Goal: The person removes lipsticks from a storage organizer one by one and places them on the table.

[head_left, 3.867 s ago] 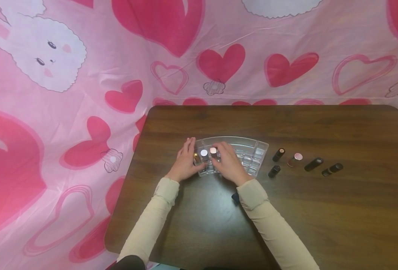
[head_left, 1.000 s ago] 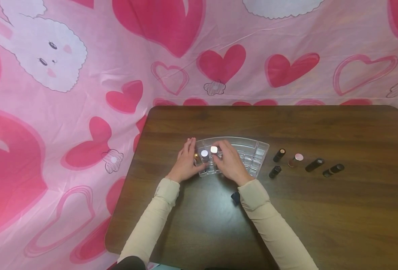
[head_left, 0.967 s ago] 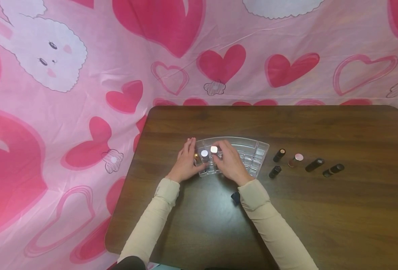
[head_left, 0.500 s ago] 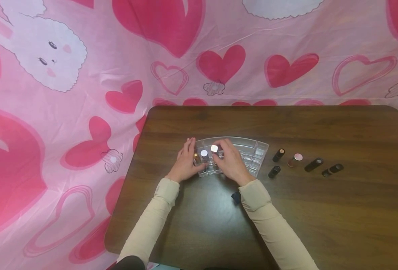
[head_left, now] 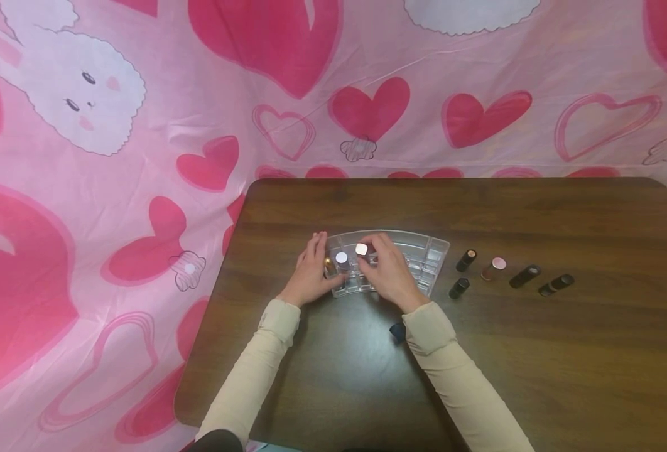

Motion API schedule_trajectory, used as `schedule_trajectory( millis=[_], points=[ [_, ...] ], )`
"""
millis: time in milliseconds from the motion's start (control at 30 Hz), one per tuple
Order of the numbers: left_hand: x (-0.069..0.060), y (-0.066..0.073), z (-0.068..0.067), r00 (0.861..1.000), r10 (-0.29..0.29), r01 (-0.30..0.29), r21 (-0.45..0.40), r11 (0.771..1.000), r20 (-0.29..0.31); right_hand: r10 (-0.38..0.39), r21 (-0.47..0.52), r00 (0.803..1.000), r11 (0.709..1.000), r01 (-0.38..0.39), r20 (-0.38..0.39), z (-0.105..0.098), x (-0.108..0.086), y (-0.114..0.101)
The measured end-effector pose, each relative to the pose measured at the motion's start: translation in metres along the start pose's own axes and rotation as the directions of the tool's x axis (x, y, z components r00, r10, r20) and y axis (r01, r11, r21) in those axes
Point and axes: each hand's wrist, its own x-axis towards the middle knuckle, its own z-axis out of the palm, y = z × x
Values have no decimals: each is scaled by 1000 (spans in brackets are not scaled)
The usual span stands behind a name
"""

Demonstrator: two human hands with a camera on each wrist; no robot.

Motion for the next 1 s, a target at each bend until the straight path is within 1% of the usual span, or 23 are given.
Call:
schedule_trajectory(
  millis=[367,633,833,1000],
  points=[
    [-1,2,-1,1000,-9,9,5,1000,11,18,38,1000,999,-17,-11,-5,-2,0],
    [0,0,0,1000,1,-1,7,1000,2,31,32,999,999,-31,-11,-10,-4,1],
    [0,0,1,1000,-16,16,0,1000,6,40,28,999,999,-40,-15,-14,-6,1],
    [0,0,1,1000,-21,21,-5,1000,1,34,35,999,999,-33,-27,-18,-8,3]
  ],
)
